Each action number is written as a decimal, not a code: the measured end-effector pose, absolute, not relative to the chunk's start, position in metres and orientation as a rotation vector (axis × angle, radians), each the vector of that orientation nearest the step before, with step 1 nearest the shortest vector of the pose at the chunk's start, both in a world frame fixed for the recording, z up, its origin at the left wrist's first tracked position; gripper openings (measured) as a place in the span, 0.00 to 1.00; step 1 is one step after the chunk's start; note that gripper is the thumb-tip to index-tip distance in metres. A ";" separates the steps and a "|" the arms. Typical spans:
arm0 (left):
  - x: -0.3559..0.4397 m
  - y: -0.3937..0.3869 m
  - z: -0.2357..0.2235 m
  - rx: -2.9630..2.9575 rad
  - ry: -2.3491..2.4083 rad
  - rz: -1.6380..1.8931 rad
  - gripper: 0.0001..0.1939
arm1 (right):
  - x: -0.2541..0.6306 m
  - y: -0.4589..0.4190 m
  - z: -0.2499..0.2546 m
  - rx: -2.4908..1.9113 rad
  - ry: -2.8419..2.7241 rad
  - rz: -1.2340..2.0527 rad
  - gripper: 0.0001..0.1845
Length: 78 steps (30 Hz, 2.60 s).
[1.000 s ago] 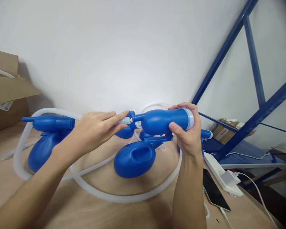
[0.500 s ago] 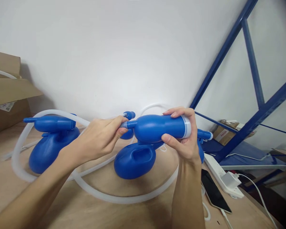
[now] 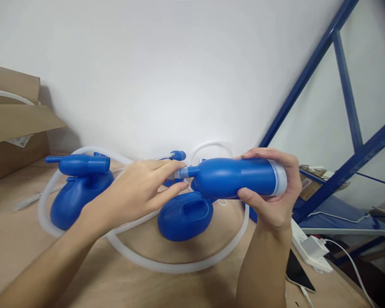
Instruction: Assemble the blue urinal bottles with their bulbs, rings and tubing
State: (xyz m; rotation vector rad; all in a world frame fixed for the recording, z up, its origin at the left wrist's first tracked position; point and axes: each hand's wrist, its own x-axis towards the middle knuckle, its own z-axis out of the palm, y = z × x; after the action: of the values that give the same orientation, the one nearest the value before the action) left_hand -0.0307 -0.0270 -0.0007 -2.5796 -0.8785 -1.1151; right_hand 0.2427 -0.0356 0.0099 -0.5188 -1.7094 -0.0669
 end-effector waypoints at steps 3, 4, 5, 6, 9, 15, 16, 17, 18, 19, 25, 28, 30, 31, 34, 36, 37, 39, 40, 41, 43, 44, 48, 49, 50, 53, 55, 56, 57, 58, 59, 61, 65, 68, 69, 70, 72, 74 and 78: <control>-0.038 -0.022 0.001 -2.572 -0.863 -1.067 0.15 | 0.245 -0.035 0.009 -0.597 -1.658 -0.116 0.28; -0.040 -0.021 0.002 -2.567 -0.845 -1.065 0.15 | 0.245 -0.035 0.009 -0.612 -1.652 -0.117 0.28; -0.040 -0.021 0.002 -2.560 -0.843 -1.067 0.15 | 0.245 -0.035 0.008 -0.615 -1.643 -0.120 0.28; -0.041 -0.022 0.002 -2.553 -0.867 -1.072 0.15 | 0.245 -0.034 0.008 -0.613 -1.633 -0.122 0.28; -0.042 -0.022 0.003 -2.571 -1.045 -1.040 0.16 | 0.244 -0.033 0.008 -0.606 -1.626 -0.122 0.28; -0.059 -0.011 0.003 -2.577 -1.172 -1.011 0.19 | 0.248 -0.026 0.006 -0.530 -1.608 -0.059 0.27; -0.061 -0.010 0.004 -2.560 -1.151 -1.060 0.20 | 0.249 -0.024 0.005 -0.523 -1.597 -0.054 0.27; -0.061 -0.011 0.005 -2.553 -1.108 -1.102 0.21 | 0.249 -0.022 0.005 -0.524 -1.595 -0.046 0.26; -0.060 -0.012 0.005 -2.556 -1.053 -1.129 0.22 | 0.249 -0.020 0.004 -0.518 -1.604 -0.031 0.26; -0.058 -0.013 0.005 -2.566 -1.003 -1.132 0.22 | 0.249 -0.018 0.003 -0.501 -1.612 -0.008 0.25; -0.035 -0.007 -0.006 -2.451 -0.850 -1.085 0.22 | 0.238 -0.007 0.000 -0.395 -1.546 0.185 0.24; -0.031 -0.004 -0.010 -2.398 -0.749 -1.179 0.23 | 0.233 -0.005 -0.002 -0.437 -1.496 0.200 0.22; -0.031 -0.006 -0.009 -2.464 -0.742 -1.161 0.22 | 0.234 -0.006 -0.003 -0.453 -1.500 0.146 0.25; -0.031 -0.008 -0.008 -2.514 -0.762 -1.135 0.21 | 0.235 -0.007 -0.003 -0.451 -1.513 0.113 0.27; -0.030 -0.014 -0.005 -2.725 -0.831 -1.077 0.19 | 0.241 -0.012 -0.003 -0.416 -1.562 0.061 0.35; -0.027 -0.018 -0.005 -2.886 -0.834 -1.099 0.19 | 0.244 -0.015 -0.002 -0.389 -1.591 0.057 0.39; -0.024 -0.020 -0.005 -2.958 -0.820 -1.131 0.20 | 0.246 -0.016 -0.001 -0.370 -1.605 0.055 0.40; -0.020 -0.023 -0.006 -3.080 -0.781 -1.221 0.20 | 0.248 -0.017 0.000 -0.323 -1.628 0.044 0.41; -0.017 -0.025 -0.006 -3.131 -0.772 -1.267 0.20 | 0.249 -0.017 0.001 -0.300 -1.636 0.033 0.41; -0.015 -0.027 -0.006 -3.181 -0.774 -1.304 0.21 | 0.250 -0.017 0.002 -0.279 -1.640 0.016 0.40; -0.012 -0.029 -0.007 -3.284 -0.800 -1.360 0.22 | 0.252 -0.017 0.003 -0.266 -1.654 -0.020 0.39; -0.010 -0.029 -0.007 -3.347 -0.816 -1.383 0.23 | 0.253 -0.018 0.003 -0.264 -1.667 -0.042 0.38; -0.006 -0.030 -0.010 -3.634 -0.895 -1.479 0.28 | 0.255 -0.021 0.004 -0.245 -1.709 -0.122 0.38; -0.006 -0.030 -0.010 -3.718 -0.927 -1.487 0.29 | 0.256 -0.021 0.004 -0.235 -1.708 -0.123 0.37; -0.006 -0.030 -0.009 -3.812 -0.960 -1.475 0.30 | 0.256 -0.021 0.004 -0.232 -1.708 -0.115 0.37; -0.011 -0.028 -0.005 -4.044 -1.048 -1.211 0.32 | 0.257 -0.022 0.005 -0.232 -1.738 -0.100 0.35; -0.016 -0.027 0.000 -3.896 -1.069 -1.126 0.31 | 0.257 -0.022 0.005 -0.226 -1.761 -0.122 0.37; -0.020 -0.027 0.002 -3.729 -1.076 -1.164 0.30 | 0.258 -0.023 0.006 -0.223 -1.757 -0.130 0.38; -0.023 -0.027 0.004 -3.540 -1.073 -1.229 0.28 | 0.258 -0.023 0.006 -0.228 -1.742 -0.129 0.39; -0.026 -0.028 0.006 -3.369 -1.053 -1.281 0.25 | 0.259 -0.023 0.007 -0.235 -1.720 -0.118 0.39; -0.029 -0.028 0.007 -3.233 -1.019 -1.305 0.21 | 0.259 -0.023 0.007 -0.243 -1.699 -0.100 0.38; -0.033 -0.028 0.007 -3.040 -0.929 -1.300 0.15 | 0.260 -0.024 0.007 -0.263 -1.677 -0.067 0.37; -0.034 -0.022 -0.002 -2.713 -0.710 -1.267 0.14 | 0.259 -0.026 0.008 -0.322 -1.683 -0.121 0.35; -0.028 -0.013 -0.012 -2.447 -0.597 -1.279 0.13 | 0.257 -0.027 0.009 -0.354 -1.658 -0.201 0.35; -0.025 -0.011 -0.015 -2.362 -0.578 -1.297 0.11 | 0.257 -0.027 0.010 -0.359 -1.647 -0.222 0.35; -0.022 -0.009 -0.018 -2.288 -0.561 -1.325 0.10 | 0.257 -0.027 0.010 -0.360 -1.635 -0.239 0.35; -0.017 -0.007 -0.020 -2.198 -0.535 -1.409 0.08 | 0.257 -0.026 0.010 -0.349 -1.613 -0.259 0.35; -0.015 -0.008 -0.019 -2.231 -0.543 -1.471 0.07 | 0.259 -0.026 0.009 -0.334 -1.598 -0.259 0.36; -0.019 -0.012 -0.010 -2.572 -0.655 -1.417 0.08 | 0.262 -0.026 0.008 -0.342 -1.613 -0.232 0.36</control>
State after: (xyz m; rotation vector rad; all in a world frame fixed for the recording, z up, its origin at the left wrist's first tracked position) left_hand -0.0194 -0.0120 -0.0097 -2.5717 -0.6551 -1.4170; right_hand 0.2618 -0.0260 0.0079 -0.3417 -1.6132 -0.2320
